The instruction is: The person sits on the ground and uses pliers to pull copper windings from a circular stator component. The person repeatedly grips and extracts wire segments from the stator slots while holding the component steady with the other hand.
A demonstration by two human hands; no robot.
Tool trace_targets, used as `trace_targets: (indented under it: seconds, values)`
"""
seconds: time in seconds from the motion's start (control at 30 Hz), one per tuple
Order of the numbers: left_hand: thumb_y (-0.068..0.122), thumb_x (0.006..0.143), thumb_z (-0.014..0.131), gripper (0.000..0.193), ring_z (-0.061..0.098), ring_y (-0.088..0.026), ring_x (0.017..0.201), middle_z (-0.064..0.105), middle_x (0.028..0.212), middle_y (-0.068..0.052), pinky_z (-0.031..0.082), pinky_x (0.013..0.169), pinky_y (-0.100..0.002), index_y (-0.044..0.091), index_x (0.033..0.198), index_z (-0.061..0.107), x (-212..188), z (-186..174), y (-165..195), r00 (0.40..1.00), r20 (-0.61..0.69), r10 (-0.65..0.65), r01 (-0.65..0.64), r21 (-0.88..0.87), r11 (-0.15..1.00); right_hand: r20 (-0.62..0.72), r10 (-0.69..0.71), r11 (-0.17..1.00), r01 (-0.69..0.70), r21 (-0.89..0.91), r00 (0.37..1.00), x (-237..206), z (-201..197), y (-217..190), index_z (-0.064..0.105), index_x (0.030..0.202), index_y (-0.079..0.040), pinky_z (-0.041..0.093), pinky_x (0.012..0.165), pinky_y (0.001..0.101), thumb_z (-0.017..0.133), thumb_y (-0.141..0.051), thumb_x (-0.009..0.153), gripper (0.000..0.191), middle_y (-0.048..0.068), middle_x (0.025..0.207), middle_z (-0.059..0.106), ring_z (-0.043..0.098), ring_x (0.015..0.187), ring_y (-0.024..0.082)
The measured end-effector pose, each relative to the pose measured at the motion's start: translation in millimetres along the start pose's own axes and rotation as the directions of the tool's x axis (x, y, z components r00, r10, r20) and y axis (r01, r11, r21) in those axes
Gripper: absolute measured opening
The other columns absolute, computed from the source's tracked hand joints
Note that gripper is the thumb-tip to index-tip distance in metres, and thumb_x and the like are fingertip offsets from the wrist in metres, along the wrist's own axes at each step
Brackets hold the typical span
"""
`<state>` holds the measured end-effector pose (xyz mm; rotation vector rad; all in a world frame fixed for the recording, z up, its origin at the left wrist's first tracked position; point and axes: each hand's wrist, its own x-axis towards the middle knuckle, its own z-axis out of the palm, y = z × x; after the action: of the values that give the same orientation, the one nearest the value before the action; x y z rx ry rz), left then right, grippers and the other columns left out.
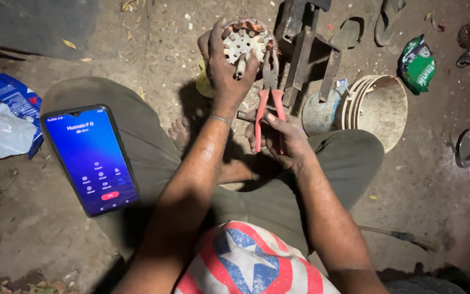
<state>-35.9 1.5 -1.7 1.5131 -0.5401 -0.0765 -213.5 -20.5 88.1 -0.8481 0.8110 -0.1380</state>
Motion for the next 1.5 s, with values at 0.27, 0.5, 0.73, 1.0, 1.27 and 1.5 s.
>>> trace_targets:
  seconds: [0.27, 0.5, 0.73, 1.0, 1.27, 1.5]
  values:
    - [0.049, 0.066, 0.103, 0.117, 0.057, -0.031, 0.132, 0.053, 0.142, -0.018, 0.052, 0.113, -0.042, 0.009, 0.152, 0.034, -1, 31, -44, 0.968, 0.249, 0.035, 0.021, -0.217, 0.976, 0.026, -0.064, 0.994, 0.062, 0.092, 0.998, -10, -18, 4, 0.057, 0.113, -0.004, 0.052, 0.066, 0.0415, 0.069, -0.019, 0.099, 0.024, 0.013, 0.083, 0.061, 0.062, 0.073, 0.027]
    - [0.073, 0.064, 0.082, 0.107, 0.066, -0.025, 0.128, 0.065, 0.136, -0.016, 0.055, 0.105, -0.040, 0.012, 0.147, 0.053, -1, 38, -49, 0.814, 0.556, -0.171, 0.444, -0.404, 0.800, -0.097, -0.172, 0.981, 0.162, -0.104, 0.980, -19, -19, -2, 0.061, 0.117, 0.006, 0.051, 0.065, 0.0405, 0.072, -0.017, 0.095, 0.033, 0.011, 0.085, 0.058, 0.060, 0.075, 0.026]
    - [0.065, 0.064, 0.087, 0.070, 0.077, -0.013, 0.082, 0.072, 0.089, -0.002, 0.064, 0.074, -0.035, 0.012, 0.102, 0.060, 15, 14, -26, 0.881, 0.394, -0.261, 0.407, -0.351, 0.843, -0.093, -0.163, 0.947, 0.129, -0.292, 0.982, -20, -12, 6, 0.059, 0.116, 0.006, 0.053, 0.063, 0.0384, 0.072, -0.014, 0.093, 0.033, 0.012, 0.087, 0.062, 0.062, 0.073, 0.026]
    - [0.026, 0.074, 0.097, 0.040, 0.064, -0.015, 0.078, 0.066, 0.082, -0.005, 0.056, 0.072, -0.032, 0.002, 0.087, 0.067, 22, 2, -20, 0.911, 0.386, -0.146, 0.249, -0.232, 0.940, -0.126, -0.064, 0.988, 0.045, -0.148, 0.990, -6, -10, 17, 0.056, 0.117, 0.001, 0.056, 0.063, 0.0390, 0.072, -0.014, 0.089, 0.036, 0.012, 0.090, 0.063, 0.066, 0.077, 0.027]
    - [0.012, 0.080, 0.087, 0.034, 0.069, -0.009, 0.089, 0.071, 0.094, -0.004, 0.058, 0.081, -0.029, 0.003, 0.102, 0.063, 19, -6, -2, 0.912, 0.406, -0.062, 0.207, -0.323, 0.924, -0.081, -0.059, 0.992, 0.050, -0.116, 0.995, -1, -11, 22, 0.055, 0.110, -0.006, 0.052, 0.056, 0.0357, 0.075, -0.014, 0.088, 0.031, 0.006, 0.078, 0.056, 0.059, 0.063, 0.020]
    - [0.012, 0.089, 0.087, 0.024, 0.067, -0.012, 0.087, 0.073, 0.091, -0.004, 0.057, 0.080, -0.029, 0.002, 0.101, 0.068, 13, 4, -4, 0.941, 0.314, -0.125, 0.229, -0.321, 0.919, -0.176, -0.475, 0.508, 0.106, -0.855, 0.862, 23, -39, 36, 0.061, 0.107, -0.001, 0.050, 0.065, 0.0368, 0.076, -0.018, 0.096, 0.026, 0.007, 0.083, 0.061, 0.058, 0.073, 0.021]
